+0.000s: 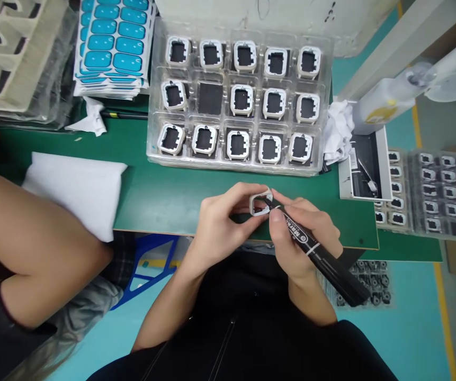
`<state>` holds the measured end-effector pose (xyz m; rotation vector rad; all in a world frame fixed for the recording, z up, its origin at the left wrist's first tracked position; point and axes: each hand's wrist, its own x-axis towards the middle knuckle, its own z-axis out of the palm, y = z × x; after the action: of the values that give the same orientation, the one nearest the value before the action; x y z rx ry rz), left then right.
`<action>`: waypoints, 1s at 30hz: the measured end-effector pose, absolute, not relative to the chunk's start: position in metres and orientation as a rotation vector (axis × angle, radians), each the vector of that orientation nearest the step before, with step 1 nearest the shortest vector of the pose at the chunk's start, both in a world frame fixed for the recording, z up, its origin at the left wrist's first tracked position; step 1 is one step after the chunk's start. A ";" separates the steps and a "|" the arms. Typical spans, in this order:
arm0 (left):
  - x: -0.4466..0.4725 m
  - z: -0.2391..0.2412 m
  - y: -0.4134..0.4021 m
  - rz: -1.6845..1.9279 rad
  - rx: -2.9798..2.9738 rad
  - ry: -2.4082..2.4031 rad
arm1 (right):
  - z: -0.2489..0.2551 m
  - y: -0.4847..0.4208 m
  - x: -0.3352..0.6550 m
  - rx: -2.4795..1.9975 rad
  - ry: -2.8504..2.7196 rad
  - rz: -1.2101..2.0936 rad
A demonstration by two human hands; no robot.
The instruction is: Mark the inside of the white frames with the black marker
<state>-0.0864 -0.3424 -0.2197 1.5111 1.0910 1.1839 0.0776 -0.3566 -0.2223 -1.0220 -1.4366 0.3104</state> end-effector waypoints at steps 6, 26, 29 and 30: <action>-0.086 -0.221 -0.341 1.240 1.613 1.078 | -0.221 -0.355 0.080 -1.034 -1.510 0.250; -0.087 -0.223 -0.343 1.205 1.674 1.159 | -0.218 -0.354 0.077 -1.002 -1.546 0.196; -0.087 -0.223 -0.343 1.194 1.653 1.160 | -0.217 -0.355 0.076 -0.986 -1.587 0.198; -0.087 -0.222 -0.343 1.195 1.628 1.143 | -0.217 -0.355 0.076 -0.988 -1.583 0.208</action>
<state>-0.0871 -0.3432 -0.2225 1.6281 1.1431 1.1946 0.0762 -0.3547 -0.2166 -0.9880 -1.5833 0.2083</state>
